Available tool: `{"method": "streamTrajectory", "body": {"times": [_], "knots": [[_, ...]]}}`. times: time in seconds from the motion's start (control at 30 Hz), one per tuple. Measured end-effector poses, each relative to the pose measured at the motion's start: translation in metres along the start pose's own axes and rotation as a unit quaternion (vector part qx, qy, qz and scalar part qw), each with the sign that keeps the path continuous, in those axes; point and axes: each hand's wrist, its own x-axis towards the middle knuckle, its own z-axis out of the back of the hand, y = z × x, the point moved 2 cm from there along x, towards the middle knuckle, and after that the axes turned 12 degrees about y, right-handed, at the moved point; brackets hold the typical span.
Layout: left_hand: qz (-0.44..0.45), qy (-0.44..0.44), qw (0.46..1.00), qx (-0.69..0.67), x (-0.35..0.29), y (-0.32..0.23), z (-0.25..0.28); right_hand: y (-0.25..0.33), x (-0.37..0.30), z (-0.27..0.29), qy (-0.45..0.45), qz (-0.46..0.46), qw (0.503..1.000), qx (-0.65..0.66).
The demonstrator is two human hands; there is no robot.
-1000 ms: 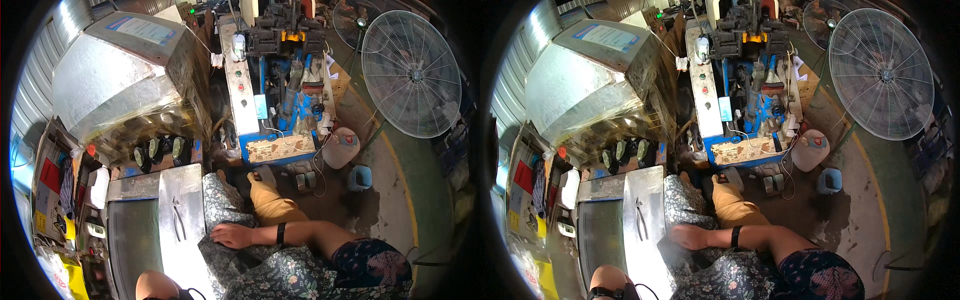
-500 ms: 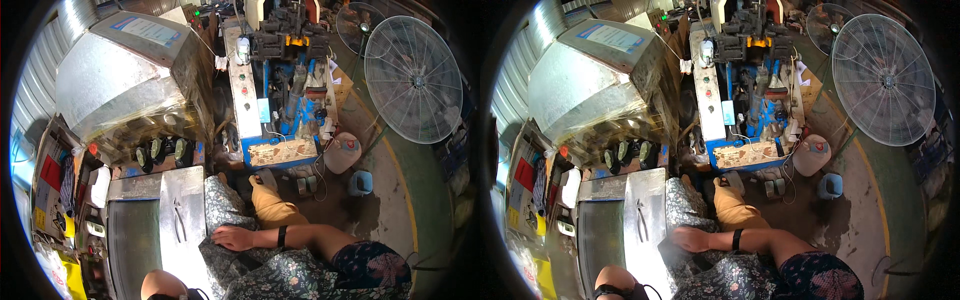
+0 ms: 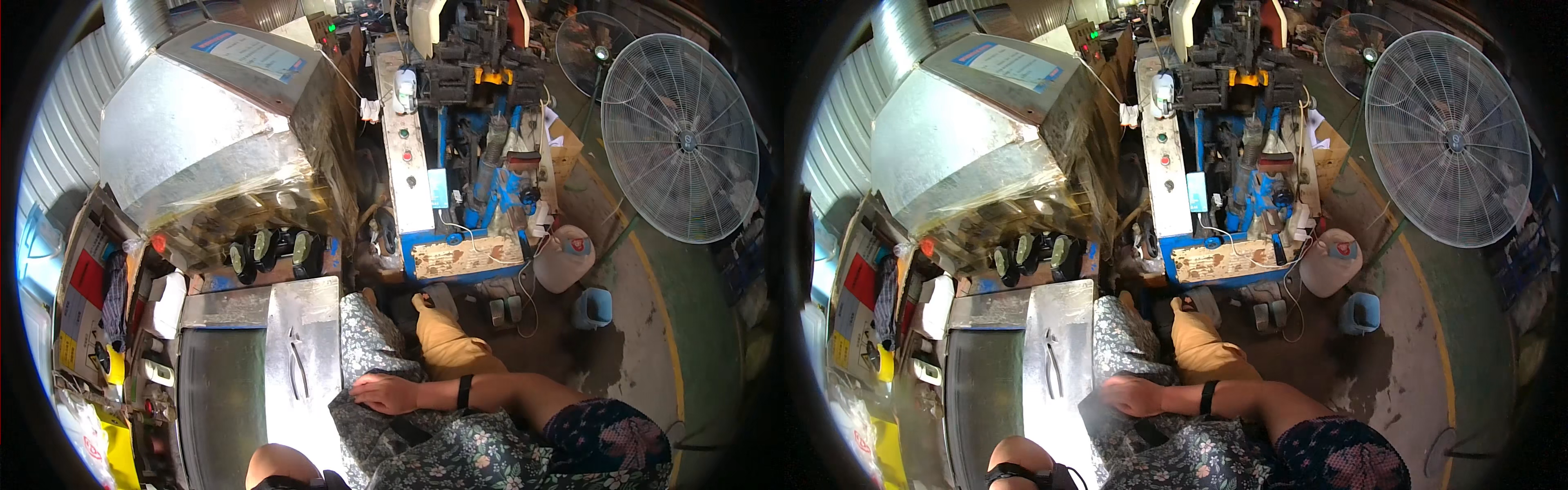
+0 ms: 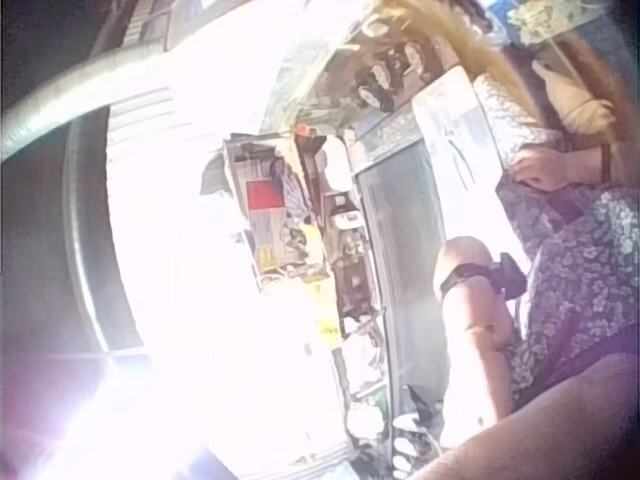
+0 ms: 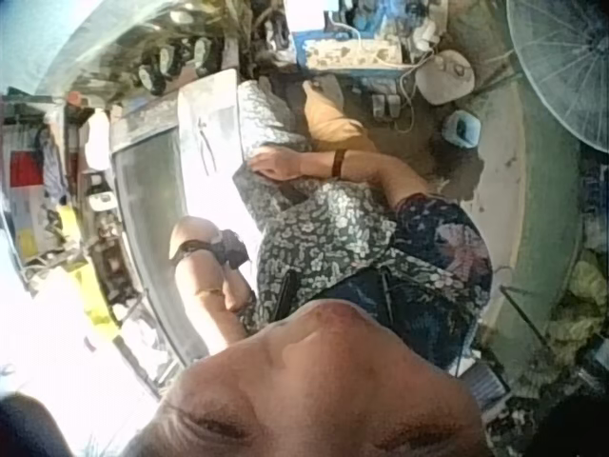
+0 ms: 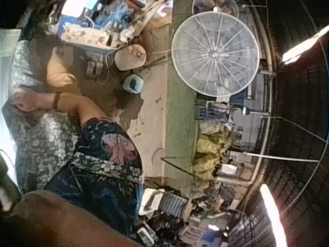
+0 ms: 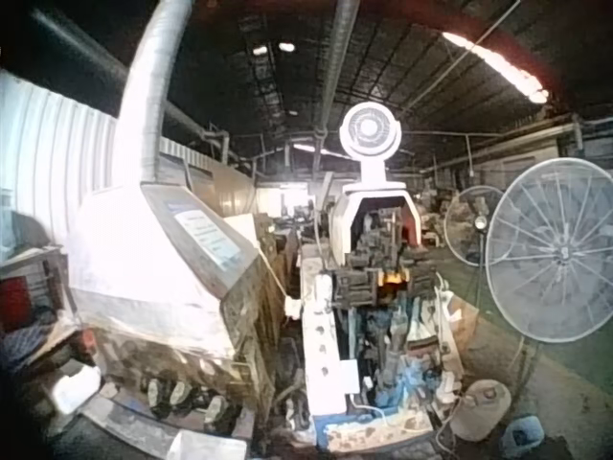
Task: Operating a shoe lasting machine to shape uppers onto shoe lasts.
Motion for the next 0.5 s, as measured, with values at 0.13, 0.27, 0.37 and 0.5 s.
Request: {"method": "streamTrajectory", "body": {"times": [0.13, 0.27, 0.37, 0.5], "knots": [[-0.015, -0.001, 1.0, 0.0, -0.002, 0.003, 0.005, 0.002, 0.001, 0.005, -0.001, 0.002, 1.0, 0.009], [-0.031, 0.0, 1.0, -0.001, -0.003, 0.008, 0.011, 0.0, 0.0, 0.001, -0.012, 0.015, 1.0, 0.003], [-0.042, 0.004, 0.999, -0.001, -0.004, 0.011, 0.016, -0.005, -0.001, -0.005, -0.024, 0.008, 1.0, 0.009], [-0.057, 0.004, 0.998, 0.0, -0.006, 0.015, 0.021, -0.004, -0.001, -0.006, -0.02, 0.032, 0.999, 0.029]]}}
